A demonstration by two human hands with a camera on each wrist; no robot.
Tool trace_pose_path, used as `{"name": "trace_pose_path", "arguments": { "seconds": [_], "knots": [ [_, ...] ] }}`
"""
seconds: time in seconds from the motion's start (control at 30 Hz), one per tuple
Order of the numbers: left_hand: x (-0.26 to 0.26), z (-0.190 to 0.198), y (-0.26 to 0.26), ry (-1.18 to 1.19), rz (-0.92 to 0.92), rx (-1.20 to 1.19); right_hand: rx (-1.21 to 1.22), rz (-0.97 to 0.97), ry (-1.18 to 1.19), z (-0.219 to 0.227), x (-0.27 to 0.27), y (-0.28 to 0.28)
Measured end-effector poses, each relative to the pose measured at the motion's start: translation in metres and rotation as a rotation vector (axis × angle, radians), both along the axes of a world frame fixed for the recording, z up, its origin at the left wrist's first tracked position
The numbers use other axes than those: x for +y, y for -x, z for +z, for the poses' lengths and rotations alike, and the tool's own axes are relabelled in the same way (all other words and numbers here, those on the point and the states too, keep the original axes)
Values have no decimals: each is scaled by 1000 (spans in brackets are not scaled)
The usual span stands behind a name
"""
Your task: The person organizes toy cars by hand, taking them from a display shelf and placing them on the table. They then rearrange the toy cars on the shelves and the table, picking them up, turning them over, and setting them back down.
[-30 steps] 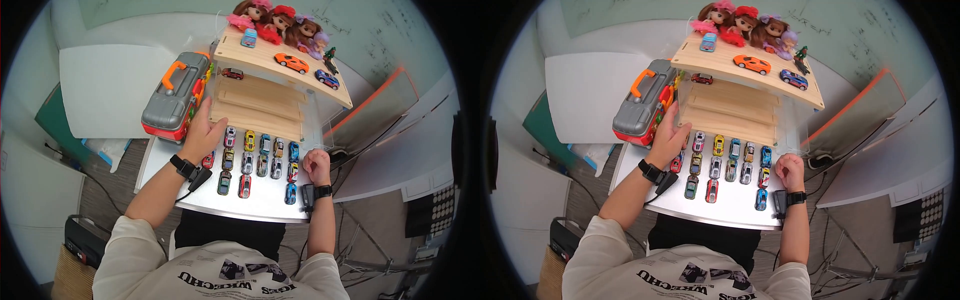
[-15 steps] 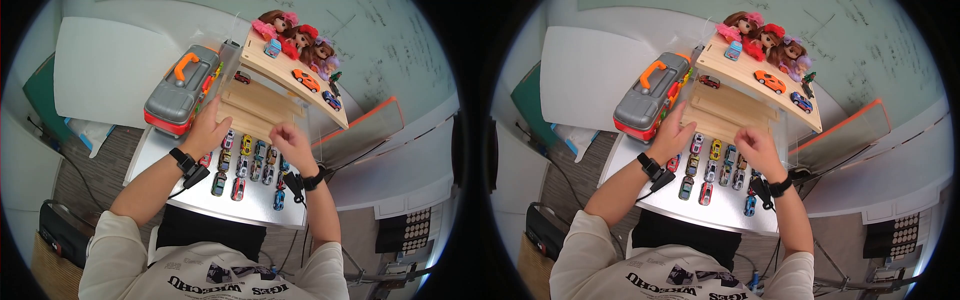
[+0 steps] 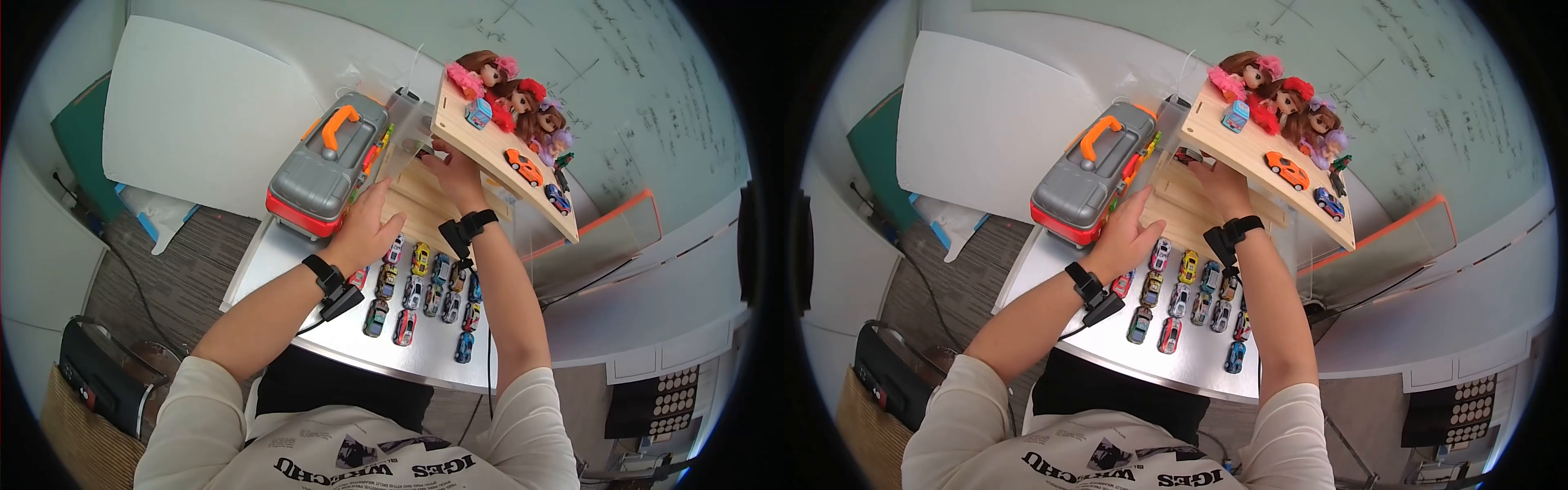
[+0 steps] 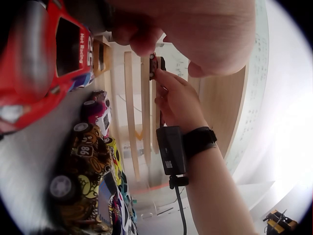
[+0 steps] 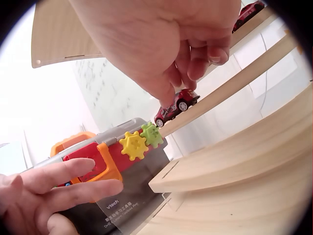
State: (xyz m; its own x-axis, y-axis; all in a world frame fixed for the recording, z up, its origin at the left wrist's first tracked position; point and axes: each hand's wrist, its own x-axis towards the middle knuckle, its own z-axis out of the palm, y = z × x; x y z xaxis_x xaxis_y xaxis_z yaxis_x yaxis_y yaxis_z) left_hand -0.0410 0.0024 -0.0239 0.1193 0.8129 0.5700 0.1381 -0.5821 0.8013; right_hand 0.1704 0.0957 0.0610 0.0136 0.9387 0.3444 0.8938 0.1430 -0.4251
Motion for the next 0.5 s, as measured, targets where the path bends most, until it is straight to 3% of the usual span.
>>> {"name": "trace_pose_path", "arguments": {
  "seconds": [0.1, 0.17, 0.43, 0.5],
  "knots": [
    [0, 1, 0, 72, -76, -28, -5, 71, -64, -9, 7, -1],
    [1, -1, -1, -24, 7, 1, 8, 75, -71, -13, 12, -1],
    [0, -1, -2, -10, 5, -25, -47, 18, -33, -10, 11, -15],
    [0, -1, -2, -21, 17, -21, 23, 90, -34, -13, 10, -15]
  ]
}}
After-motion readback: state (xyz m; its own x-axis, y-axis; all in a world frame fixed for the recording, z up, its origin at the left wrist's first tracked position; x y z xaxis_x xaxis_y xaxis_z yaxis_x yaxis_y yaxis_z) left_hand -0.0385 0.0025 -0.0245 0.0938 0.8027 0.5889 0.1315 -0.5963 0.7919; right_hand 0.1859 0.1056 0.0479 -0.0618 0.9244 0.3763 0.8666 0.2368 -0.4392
